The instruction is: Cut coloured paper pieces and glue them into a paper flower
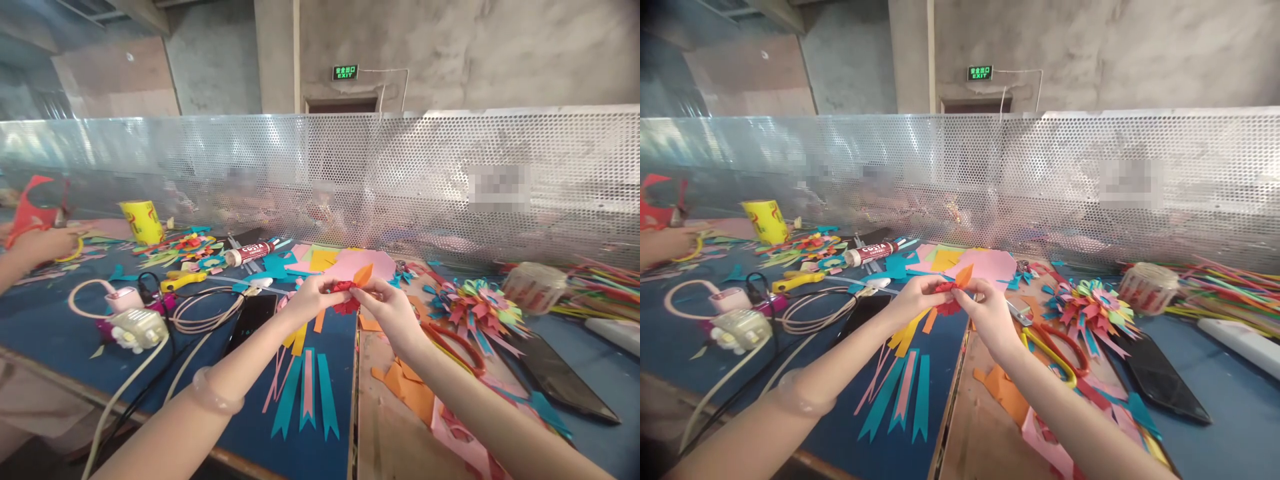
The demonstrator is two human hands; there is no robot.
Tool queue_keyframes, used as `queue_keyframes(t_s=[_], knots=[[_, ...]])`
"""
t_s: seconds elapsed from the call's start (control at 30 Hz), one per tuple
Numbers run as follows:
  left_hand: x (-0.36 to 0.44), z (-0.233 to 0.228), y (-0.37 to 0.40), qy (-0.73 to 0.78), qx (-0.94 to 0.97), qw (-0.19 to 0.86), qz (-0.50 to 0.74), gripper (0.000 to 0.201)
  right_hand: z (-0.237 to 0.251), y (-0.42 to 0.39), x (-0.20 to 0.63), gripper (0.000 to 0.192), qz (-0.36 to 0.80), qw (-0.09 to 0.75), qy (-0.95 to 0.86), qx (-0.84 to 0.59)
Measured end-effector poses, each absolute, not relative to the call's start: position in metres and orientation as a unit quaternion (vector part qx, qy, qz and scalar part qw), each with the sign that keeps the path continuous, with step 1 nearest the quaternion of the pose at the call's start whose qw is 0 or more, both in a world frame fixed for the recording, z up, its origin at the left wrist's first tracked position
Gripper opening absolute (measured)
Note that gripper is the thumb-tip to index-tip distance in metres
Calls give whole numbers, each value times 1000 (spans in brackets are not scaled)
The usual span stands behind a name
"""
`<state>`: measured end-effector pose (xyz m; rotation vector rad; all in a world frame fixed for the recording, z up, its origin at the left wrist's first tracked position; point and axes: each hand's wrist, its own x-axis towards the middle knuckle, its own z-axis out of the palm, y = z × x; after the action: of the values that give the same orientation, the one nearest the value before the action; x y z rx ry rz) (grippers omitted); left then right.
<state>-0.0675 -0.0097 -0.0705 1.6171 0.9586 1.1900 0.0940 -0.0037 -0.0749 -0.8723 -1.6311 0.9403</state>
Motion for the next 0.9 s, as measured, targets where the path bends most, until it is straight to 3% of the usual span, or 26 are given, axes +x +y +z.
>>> queue_keyframes(t_s=[0.47, 0.9], knots=[[-70, -66, -12, 358, 689, 397, 490, 15, -66, -14, 97, 5, 158, 518, -775, -326], [-72, -64, -14, 326, 686, 409, 505, 16, -66, -23, 97, 4, 166, 569, -756, -280]])
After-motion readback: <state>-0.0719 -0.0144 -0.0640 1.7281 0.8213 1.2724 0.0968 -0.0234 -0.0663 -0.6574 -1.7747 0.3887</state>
